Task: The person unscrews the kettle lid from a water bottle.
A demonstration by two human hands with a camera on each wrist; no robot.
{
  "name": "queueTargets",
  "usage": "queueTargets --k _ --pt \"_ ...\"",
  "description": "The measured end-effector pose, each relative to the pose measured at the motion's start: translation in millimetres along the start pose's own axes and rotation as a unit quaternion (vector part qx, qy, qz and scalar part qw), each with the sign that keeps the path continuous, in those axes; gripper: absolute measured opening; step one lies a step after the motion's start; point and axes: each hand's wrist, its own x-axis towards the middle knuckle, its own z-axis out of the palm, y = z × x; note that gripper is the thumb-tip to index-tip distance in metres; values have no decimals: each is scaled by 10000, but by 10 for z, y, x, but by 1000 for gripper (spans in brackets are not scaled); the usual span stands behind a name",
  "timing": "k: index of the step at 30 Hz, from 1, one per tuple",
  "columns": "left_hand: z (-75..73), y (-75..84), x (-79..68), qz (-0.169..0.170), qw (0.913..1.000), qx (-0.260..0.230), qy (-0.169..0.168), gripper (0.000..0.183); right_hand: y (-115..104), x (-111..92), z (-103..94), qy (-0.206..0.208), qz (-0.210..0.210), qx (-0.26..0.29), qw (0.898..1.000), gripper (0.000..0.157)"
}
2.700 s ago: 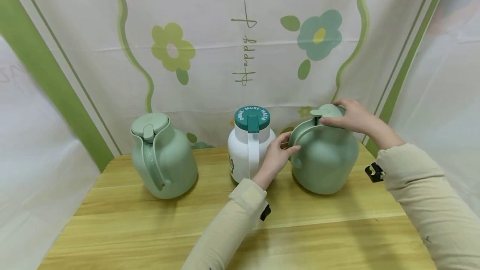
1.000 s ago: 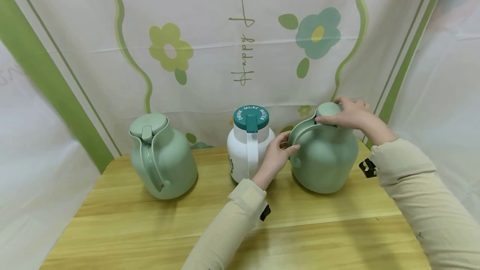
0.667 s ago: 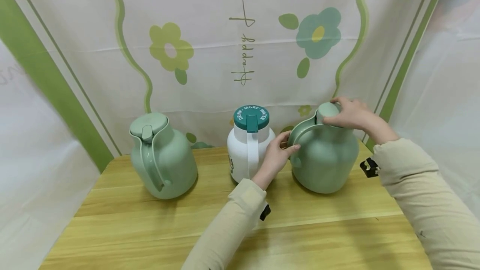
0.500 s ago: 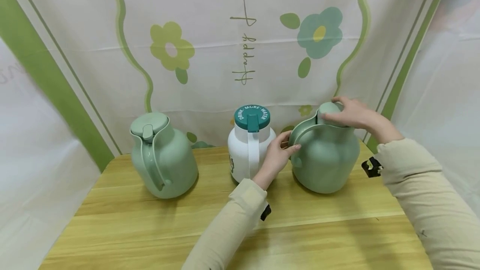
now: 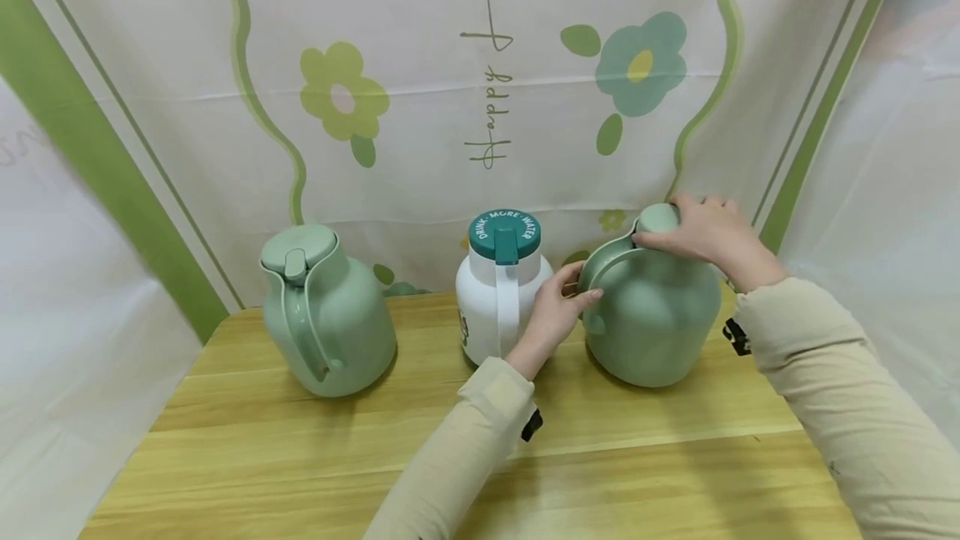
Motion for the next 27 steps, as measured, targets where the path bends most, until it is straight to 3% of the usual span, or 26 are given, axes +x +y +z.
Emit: queueTargets --k 16,27 --pt "-11 23 -30 -33 10000 -4 -15 45 131 35 -48 -361 -621 401 9966 85" --pt "-18 21 -32 -31 10000 -6 -35 46 149 6 -78 -256 -488 160 9984 86"
